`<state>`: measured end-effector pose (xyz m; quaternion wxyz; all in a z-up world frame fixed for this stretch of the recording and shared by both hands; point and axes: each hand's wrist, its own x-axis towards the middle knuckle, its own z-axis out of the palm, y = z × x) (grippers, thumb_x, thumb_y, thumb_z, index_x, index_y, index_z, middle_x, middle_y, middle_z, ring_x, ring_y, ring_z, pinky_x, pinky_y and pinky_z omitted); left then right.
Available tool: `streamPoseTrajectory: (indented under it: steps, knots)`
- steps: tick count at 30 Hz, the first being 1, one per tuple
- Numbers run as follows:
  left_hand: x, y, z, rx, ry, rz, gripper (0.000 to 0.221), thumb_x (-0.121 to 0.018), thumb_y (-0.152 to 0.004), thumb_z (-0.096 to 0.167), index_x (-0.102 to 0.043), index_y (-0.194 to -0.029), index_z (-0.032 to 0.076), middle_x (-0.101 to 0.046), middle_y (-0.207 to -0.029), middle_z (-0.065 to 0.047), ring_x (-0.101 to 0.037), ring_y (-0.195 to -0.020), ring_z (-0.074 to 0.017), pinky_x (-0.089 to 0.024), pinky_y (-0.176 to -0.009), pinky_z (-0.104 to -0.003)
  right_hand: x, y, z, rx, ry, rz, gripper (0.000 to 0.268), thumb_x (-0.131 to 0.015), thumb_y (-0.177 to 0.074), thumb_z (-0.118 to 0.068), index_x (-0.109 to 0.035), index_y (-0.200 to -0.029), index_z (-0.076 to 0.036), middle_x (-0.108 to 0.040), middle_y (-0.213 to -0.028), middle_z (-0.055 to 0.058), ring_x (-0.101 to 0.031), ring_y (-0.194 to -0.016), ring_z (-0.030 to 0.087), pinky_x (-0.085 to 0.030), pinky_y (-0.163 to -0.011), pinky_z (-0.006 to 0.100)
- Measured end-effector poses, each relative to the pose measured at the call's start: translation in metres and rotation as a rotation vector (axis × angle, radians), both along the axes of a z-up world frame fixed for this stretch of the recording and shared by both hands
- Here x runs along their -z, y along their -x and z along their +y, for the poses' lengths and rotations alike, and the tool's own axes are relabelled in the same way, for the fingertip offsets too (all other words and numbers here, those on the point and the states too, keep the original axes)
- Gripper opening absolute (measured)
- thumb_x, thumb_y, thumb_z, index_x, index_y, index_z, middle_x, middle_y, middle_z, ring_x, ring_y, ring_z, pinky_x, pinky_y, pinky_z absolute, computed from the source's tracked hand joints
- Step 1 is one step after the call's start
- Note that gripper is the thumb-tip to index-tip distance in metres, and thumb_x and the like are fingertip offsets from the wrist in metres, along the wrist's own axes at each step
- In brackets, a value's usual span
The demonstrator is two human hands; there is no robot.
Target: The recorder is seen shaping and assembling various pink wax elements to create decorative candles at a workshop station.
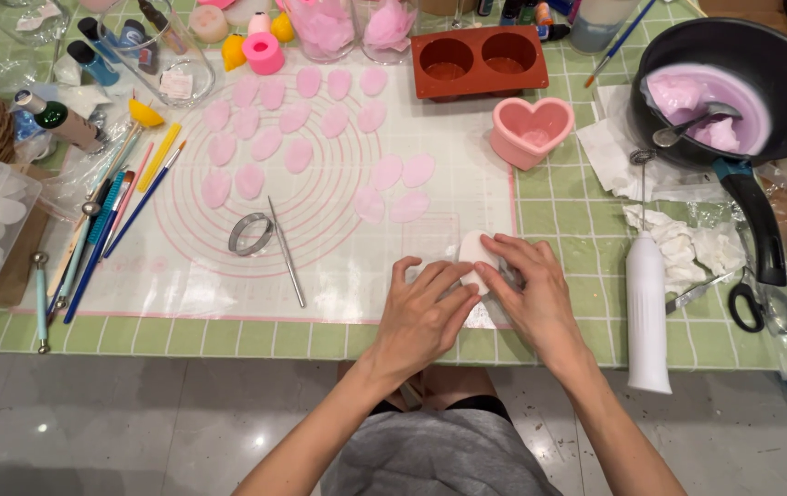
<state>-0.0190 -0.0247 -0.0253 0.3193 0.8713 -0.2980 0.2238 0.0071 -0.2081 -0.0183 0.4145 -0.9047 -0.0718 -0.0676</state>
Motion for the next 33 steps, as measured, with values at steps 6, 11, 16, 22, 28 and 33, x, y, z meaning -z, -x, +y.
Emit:
streamPoseTrajectory:
  steps: [6,11,16,22,28,33]
  knots:
    - [0.003,-0.020,0.011,0.082,0.107,0.151,0.012,-0.070,-0.099,0.017,-0.075,-0.105,0.008,-0.073,-0.109,0.000,-0.068,-0.106,-0.0173,-0.036,-0.103,-0.046,0.002,0.002,-0.002,-0.024,0.026,-0.077,0.039,-0.078,-0.089,-0.023,-0.074,-0.126,-0.009,-0.070,-0.128,0.010,-0.060,-0.104,0.024,-0.053,-0.085,0.034]
    - [0.002,-0.036,0.007,-0.114,0.309,0.344,0.019,-0.075,-0.092,0.026,-0.072,-0.102,0.010,-0.071,-0.096,-0.001,-0.063,-0.095,-0.0180,-0.038,-0.093,-0.038,-0.002,0.003,0.001,0.001,0.010,-0.014,0.039,-0.077,-0.088,-0.022,-0.073,-0.126,-0.011,-0.070,-0.127,0.007,-0.060,-0.100,0.022,-0.054,-0.081,0.033]
    - [0.022,-0.051,-0.002,-0.120,0.247,0.470,0.037,-0.083,-0.081,0.038,-0.067,-0.103,0.012,-0.066,-0.087,0.000,-0.059,-0.092,-0.0175,-0.035,-0.088,-0.037,0.008,0.000,-0.004,-0.012,0.000,-0.034,0.040,-0.078,-0.087,-0.019,-0.074,-0.126,-0.012,-0.070,-0.127,0.007,-0.060,-0.102,0.022,-0.054,-0.081,0.032]
    - [0.016,-0.056,-0.004,-0.151,0.174,0.597,0.051,-0.085,-0.077,0.042,-0.064,-0.114,0.014,-0.064,-0.082,0.001,-0.058,-0.091,-0.0179,-0.033,-0.087,-0.038,0.009,0.000,-0.003,-0.016,-0.040,-0.016,0.040,-0.078,-0.087,-0.019,-0.073,-0.126,-0.013,-0.069,-0.128,0.007,-0.061,-0.104,0.022,-0.054,-0.082,0.032]
    - [0.014,-0.056,-0.008,-0.172,0.074,0.611,0.058,-0.080,-0.081,0.036,-0.063,-0.133,0.014,-0.068,-0.092,-0.003,-0.058,-0.100,-0.0205,-0.035,-0.089,-0.042,0.010,0.002,0.000,-0.015,-0.061,0.010,0.037,-0.073,-0.093,-0.022,-0.072,-0.128,-0.013,-0.067,-0.131,0.009,-0.061,-0.107,0.023,-0.055,-0.082,0.033]
    - [0.014,-0.062,-0.009,-0.163,-0.038,0.633,0.063,-0.081,-0.079,0.039,-0.064,-0.131,0.007,-0.068,-0.110,-0.009,-0.057,-0.113,-0.0275,-0.036,-0.095,-0.047,0.022,-0.002,-0.014,-0.108,-0.053,-0.040,0.038,-0.067,-0.100,-0.027,-0.070,-0.135,-0.013,-0.067,-0.135,0.011,-0.060,-0.114,0.026,-0.051,-0.094,0.037]
